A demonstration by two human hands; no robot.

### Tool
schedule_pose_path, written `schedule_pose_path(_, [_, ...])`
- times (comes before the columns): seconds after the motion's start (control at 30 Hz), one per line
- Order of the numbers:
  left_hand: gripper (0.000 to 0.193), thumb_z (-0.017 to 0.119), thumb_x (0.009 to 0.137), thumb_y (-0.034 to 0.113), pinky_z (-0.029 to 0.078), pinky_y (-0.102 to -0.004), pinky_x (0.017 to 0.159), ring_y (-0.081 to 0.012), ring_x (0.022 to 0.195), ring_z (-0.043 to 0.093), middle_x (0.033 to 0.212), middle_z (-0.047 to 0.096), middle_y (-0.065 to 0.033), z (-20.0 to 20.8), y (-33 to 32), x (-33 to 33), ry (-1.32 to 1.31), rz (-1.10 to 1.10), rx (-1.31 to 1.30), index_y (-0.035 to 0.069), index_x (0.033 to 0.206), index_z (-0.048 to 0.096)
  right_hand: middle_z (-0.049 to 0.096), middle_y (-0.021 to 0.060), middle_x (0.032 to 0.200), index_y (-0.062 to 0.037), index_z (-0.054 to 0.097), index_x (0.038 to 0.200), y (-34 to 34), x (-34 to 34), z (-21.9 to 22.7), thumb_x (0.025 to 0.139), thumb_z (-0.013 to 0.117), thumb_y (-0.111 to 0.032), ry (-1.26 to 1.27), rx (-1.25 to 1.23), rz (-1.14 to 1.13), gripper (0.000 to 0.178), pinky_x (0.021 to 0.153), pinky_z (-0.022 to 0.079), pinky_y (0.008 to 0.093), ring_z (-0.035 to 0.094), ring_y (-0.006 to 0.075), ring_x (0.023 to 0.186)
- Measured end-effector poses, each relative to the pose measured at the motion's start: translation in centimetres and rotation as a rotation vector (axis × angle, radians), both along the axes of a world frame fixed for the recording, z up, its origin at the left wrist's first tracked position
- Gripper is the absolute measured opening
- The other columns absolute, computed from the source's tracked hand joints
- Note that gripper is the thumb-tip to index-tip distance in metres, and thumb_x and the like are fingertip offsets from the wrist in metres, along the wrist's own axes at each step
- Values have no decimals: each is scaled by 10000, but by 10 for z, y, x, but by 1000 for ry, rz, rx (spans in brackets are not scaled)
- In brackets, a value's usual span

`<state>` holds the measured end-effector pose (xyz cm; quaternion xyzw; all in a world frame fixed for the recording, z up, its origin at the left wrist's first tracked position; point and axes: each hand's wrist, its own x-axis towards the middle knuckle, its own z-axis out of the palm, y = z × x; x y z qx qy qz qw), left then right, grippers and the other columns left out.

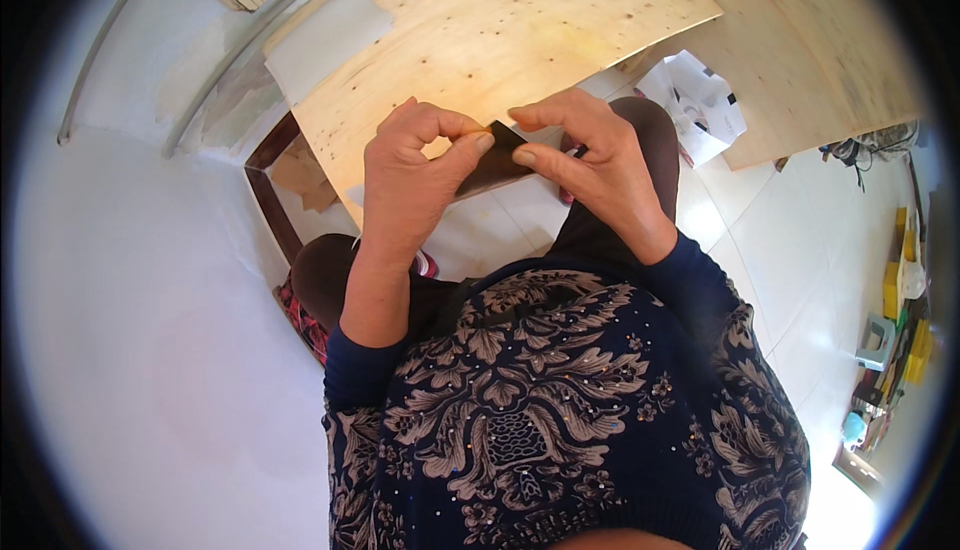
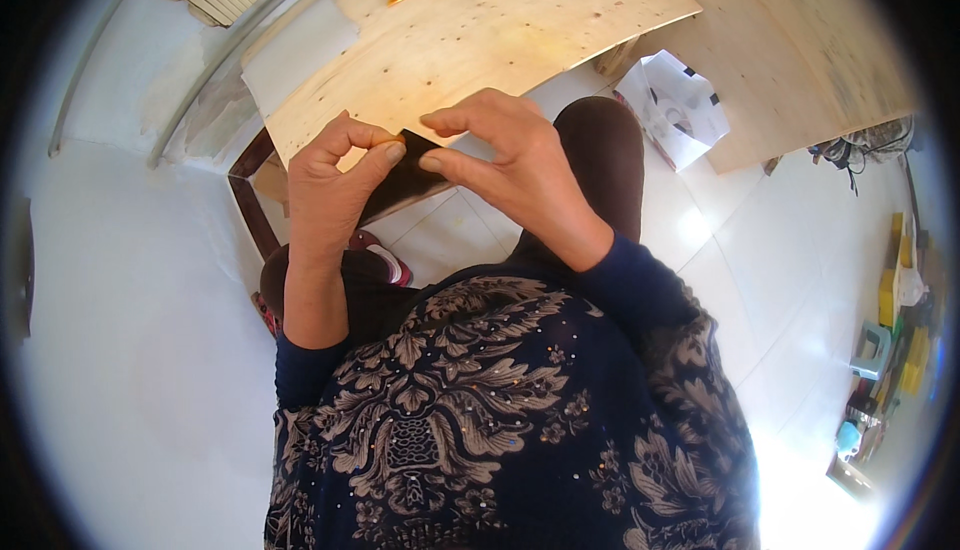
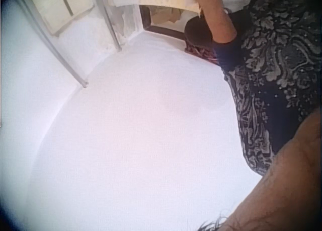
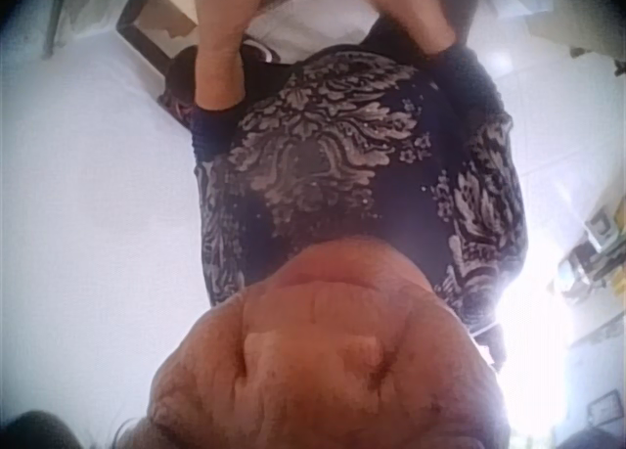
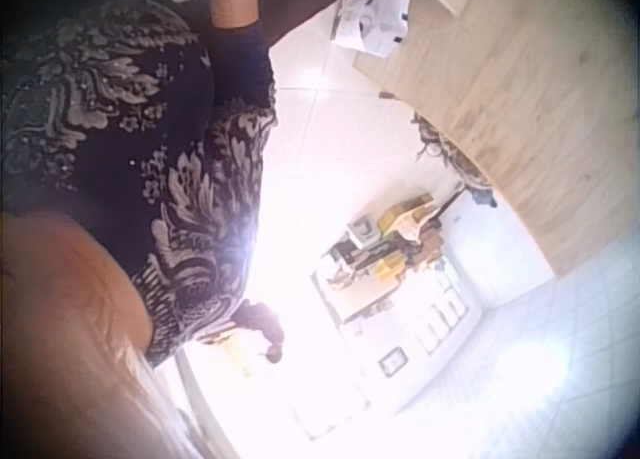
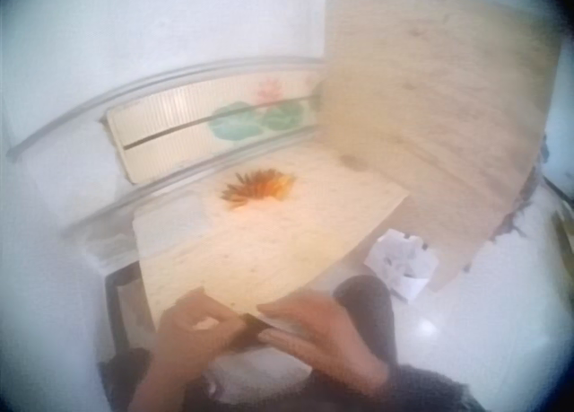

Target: The person folds a sheet of gold-colored paper by hand on a low wooden table, creating a small triangular origami shape and placing it with others. They then pick up a larger sheet of gold paper and begin folding it.

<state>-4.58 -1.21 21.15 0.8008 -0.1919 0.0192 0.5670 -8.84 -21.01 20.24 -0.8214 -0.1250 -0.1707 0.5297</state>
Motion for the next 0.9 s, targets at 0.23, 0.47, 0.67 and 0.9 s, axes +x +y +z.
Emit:
schedule_pose_path(0.23, [81, 745, 775, 87, 441, -316, 901, -124, 700, 574, 726, 637, -10, -1, 9, 1, -222, -35, 205, 42, 812, 688, 649, 24, 841, -11, 665, 956, 0, 1, 14, 862, 704, -92, 200, 301, 34, 130, 721, 469, 243, 593, 108, 797])
schedule_pose_path(0.47, [137, 760, 769, 74, 440, -195, 605, -43, 649, 539, 726, 646, 18, -1, 62, 3, 268, 123, -57, 30, 882, 694, 621, -34, 890, -39, 635, 1020, -36, 9, 5, 977, 597, -154, 42, 583, -210, 128, 732, 430, 178, 533, 29, 807])
schedule_pose_path(0.67, [210, 780, 781, 46, 494, -223, 802, -96, 849, 623, 945, 695, -50, -11, 67, -1, 306, 131, -635, 15, 956, 668, 611, -10, 878, -31, 606, 1026, -43, 14, -10, 1005, 546, -180, 81, 694, -248, 161, 729, 453, 196, 558, 61, 779])
schedule_pose_path(0.9, [185, 768, 816, 75, 473, -222, 813, -86, 820, 603, 919, 692, -34, -15, 74, -2, 236, 183, -731, 6, 965, 684, 625, 26, 883, -34, 593, 1028, -42, 16, -11, 1018, 519, -199, 96, 701, -221, 181, 746, 478, 238, 585, 95, 803])
